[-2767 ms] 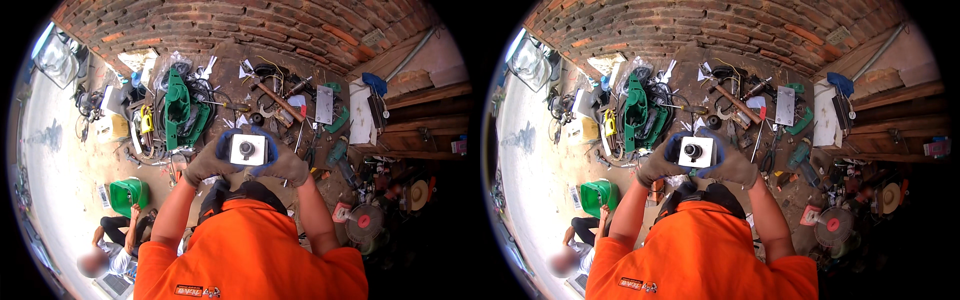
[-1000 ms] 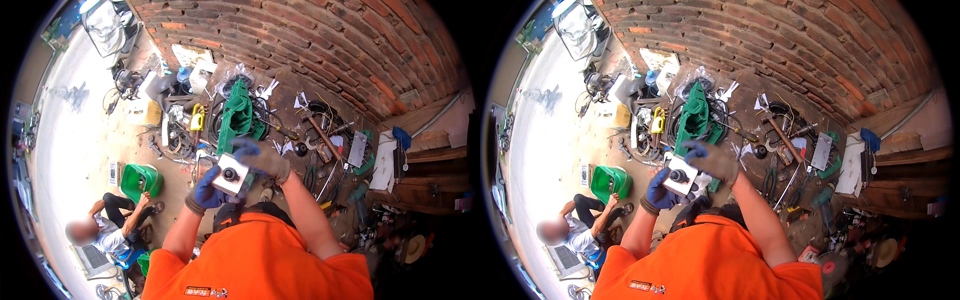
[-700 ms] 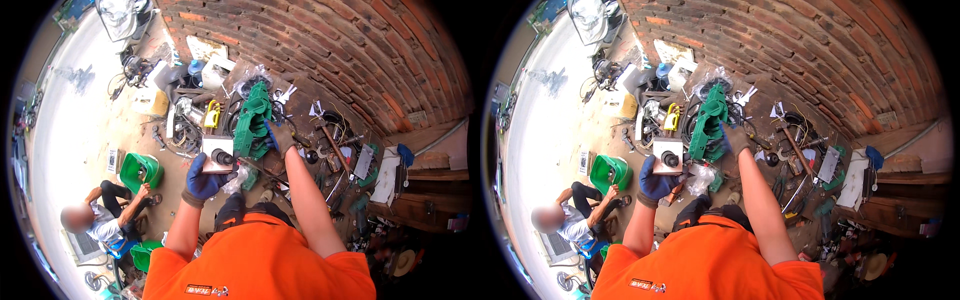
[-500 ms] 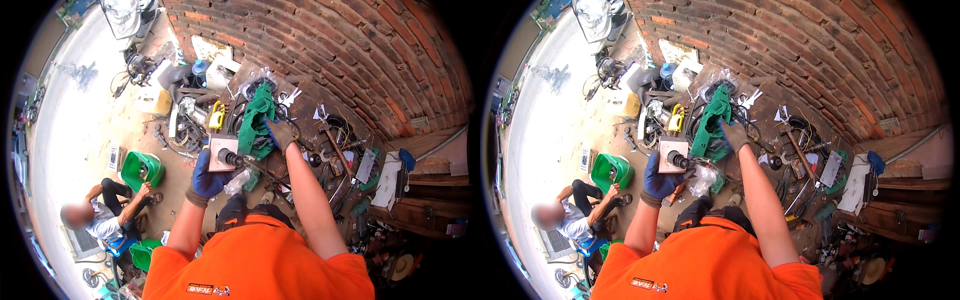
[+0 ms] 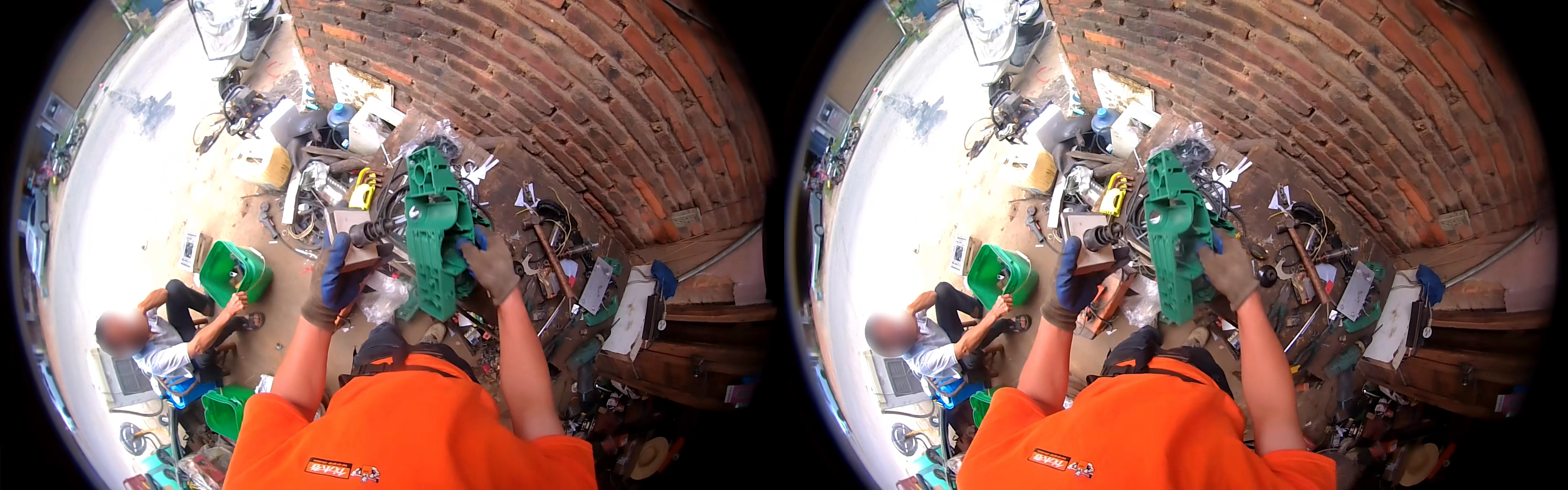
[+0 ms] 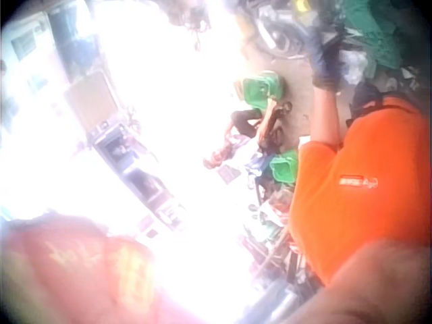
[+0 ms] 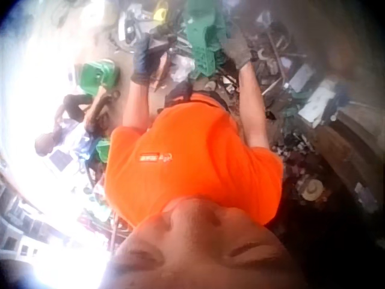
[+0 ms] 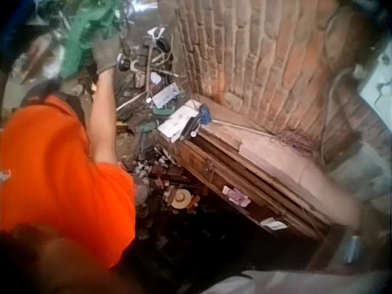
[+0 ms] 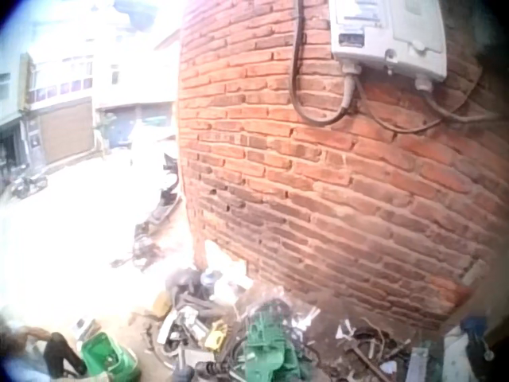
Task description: The person unpacks a green plastic housing from a clear bag and places it on a cluttered workbench. They then use a power drill to drive screws into the housing, followed by inserting a metal component into the assembly. The person continues to manipulate the housing and metal part, appearing to fit them together.
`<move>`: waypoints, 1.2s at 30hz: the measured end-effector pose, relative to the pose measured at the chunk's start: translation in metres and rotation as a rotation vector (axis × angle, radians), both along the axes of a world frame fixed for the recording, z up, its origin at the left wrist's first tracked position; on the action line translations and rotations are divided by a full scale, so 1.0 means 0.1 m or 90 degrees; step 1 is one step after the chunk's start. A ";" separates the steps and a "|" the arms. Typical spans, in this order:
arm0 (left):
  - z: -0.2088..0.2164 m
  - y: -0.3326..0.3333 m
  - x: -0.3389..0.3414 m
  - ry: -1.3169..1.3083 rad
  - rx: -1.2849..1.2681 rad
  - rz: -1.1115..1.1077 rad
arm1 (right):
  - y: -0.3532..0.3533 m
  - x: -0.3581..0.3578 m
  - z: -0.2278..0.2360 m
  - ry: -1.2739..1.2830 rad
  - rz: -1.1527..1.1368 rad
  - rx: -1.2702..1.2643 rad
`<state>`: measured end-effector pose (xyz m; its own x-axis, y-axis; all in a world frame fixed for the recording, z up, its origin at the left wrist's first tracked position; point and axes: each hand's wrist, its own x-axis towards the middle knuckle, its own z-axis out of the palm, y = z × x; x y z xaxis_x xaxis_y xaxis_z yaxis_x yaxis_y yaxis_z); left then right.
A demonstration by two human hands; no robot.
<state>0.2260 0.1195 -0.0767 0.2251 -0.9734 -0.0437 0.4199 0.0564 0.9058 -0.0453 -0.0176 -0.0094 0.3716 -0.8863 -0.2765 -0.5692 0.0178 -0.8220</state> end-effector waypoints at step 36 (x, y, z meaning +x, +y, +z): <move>0.98 -0.41 -1.10 0.022 -0.084 0.016 | 1.03 -0.92 0.18 0.138 0.162 -0.598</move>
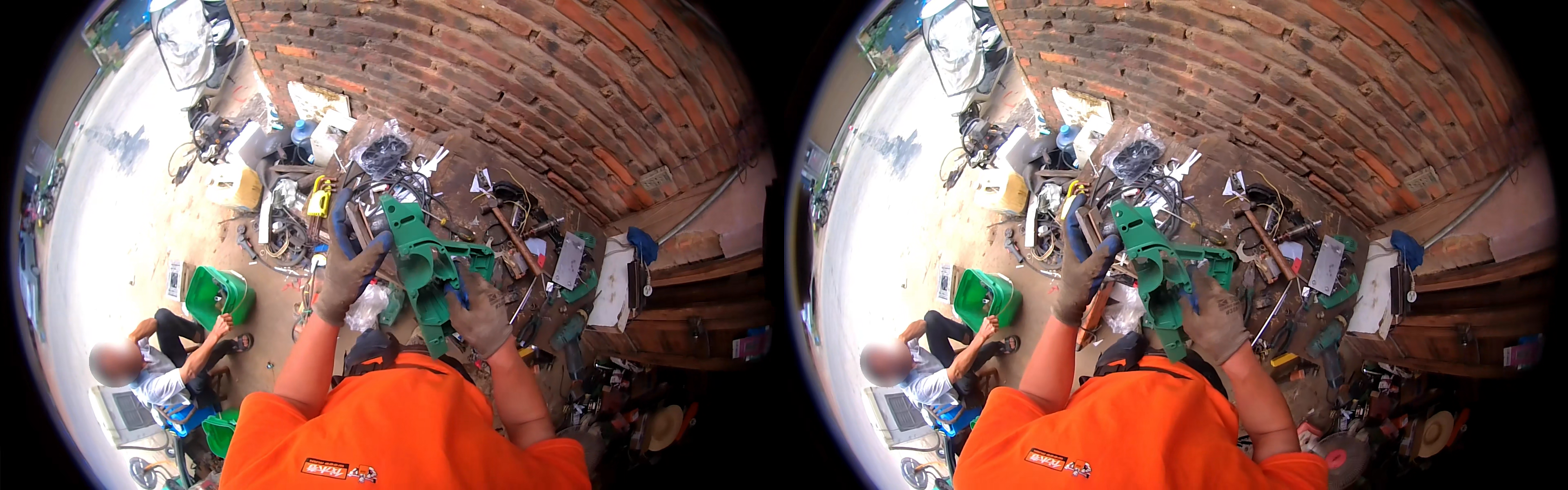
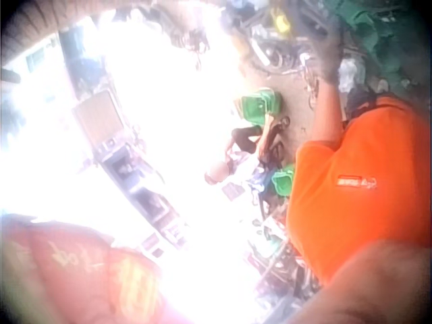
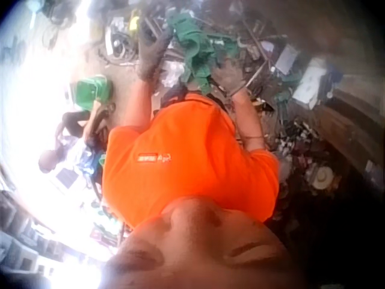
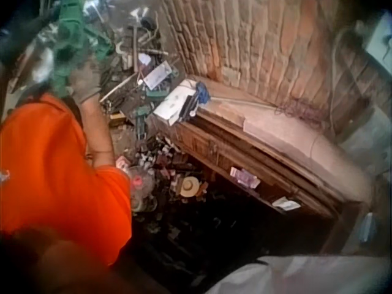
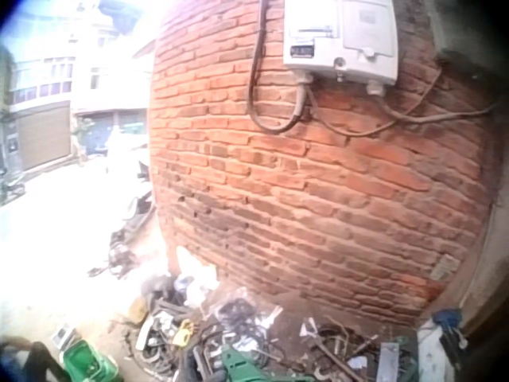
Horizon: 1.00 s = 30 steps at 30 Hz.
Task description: The person unpacks a green plastic housing from a clear bag and places it on a cluttered workbench. They then use a power drill to drive screws into the housing, followed by inserting a metal component into the assembly. The person continues to manipulate the housing and metal part, appearing to fit them together.
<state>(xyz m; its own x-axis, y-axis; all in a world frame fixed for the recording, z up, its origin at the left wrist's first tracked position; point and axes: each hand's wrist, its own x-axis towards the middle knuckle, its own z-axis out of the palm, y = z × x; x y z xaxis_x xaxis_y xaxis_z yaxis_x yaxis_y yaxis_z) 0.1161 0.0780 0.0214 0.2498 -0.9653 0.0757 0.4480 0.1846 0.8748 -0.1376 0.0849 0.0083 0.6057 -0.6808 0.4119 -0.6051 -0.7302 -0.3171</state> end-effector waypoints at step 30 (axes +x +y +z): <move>-0.65 -0.15 0.45 -0.094 0.168 -0.006 | 0.19 -0.48 -0.40 -0.286 -0.367 0.340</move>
